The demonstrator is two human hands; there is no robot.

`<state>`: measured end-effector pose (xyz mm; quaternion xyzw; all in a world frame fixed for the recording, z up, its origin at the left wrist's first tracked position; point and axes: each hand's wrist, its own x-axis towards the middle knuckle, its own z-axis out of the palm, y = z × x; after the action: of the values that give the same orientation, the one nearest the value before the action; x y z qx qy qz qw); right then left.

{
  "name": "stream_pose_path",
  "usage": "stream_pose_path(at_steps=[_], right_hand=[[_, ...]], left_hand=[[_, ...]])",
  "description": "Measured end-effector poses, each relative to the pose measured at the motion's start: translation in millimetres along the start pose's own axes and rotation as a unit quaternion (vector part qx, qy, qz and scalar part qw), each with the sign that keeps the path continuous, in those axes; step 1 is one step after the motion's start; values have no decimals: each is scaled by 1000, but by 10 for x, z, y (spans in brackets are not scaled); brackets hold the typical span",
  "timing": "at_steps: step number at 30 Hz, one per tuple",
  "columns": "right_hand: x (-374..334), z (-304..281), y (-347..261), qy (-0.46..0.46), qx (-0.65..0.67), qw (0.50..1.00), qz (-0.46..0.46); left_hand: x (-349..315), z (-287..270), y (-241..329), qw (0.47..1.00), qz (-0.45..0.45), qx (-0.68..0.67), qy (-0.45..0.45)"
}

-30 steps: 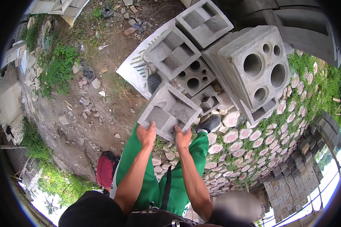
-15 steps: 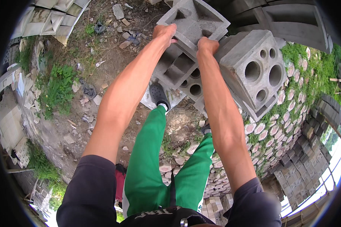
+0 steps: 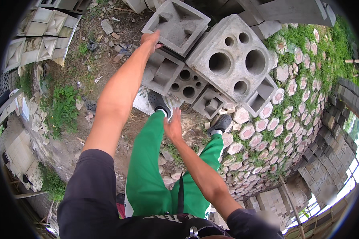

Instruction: The person stacks concrete blocks one by one on top of an existing pile in an outdoor yard.

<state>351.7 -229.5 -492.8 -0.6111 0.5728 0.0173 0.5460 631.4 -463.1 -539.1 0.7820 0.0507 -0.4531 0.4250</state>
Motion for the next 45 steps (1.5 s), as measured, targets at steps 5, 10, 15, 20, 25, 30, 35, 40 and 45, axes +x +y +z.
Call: stream_pose_path(at_steps=[5, 10, 15, 20, 25, 30, 35, 40, 45], right_hand=[[-1041, -856, 1177, -28, -32, 974, 224], [-1658, -1947, 2026, 99, 149, 957, 226], [-2342, -3614, 1978, 168, 277, 926, 195], [-3183, -4682, 2244, 327, 408, 826, 211], [-3585, -5223, 2557, 479, 495, 704, 171], [-3900, -5466, 2776, 558, 560, 599, 129], [-3955, -5935, 2982, 597, 522, 582, 179], [-3774, -7005, 3389, 609, 516, 577, 173], [-3216, -8210, 3712, 587, 511, 602, 179]], left_hand=[[-858, -142, -700, 998, 22, 58, -22], [-2844, 72, -2066, 921, -6, 368, -127], [-5058, 1368, -2105, 746, 201, 560, -298], [-6514, 3048, -2157, 722, 221, 466, -461], [-7573, 4364, -1749, 602, 233, 442, -623], [-8087, 4875, -1754, 521, 136, 480, -693], [-8127, 5226, -2010, 474, 28, 566, -674], [-8178, 6425, -1907, 378, 98, 580, -715], [-8394, 7635, -1336, 425, 152, 506, -735]])
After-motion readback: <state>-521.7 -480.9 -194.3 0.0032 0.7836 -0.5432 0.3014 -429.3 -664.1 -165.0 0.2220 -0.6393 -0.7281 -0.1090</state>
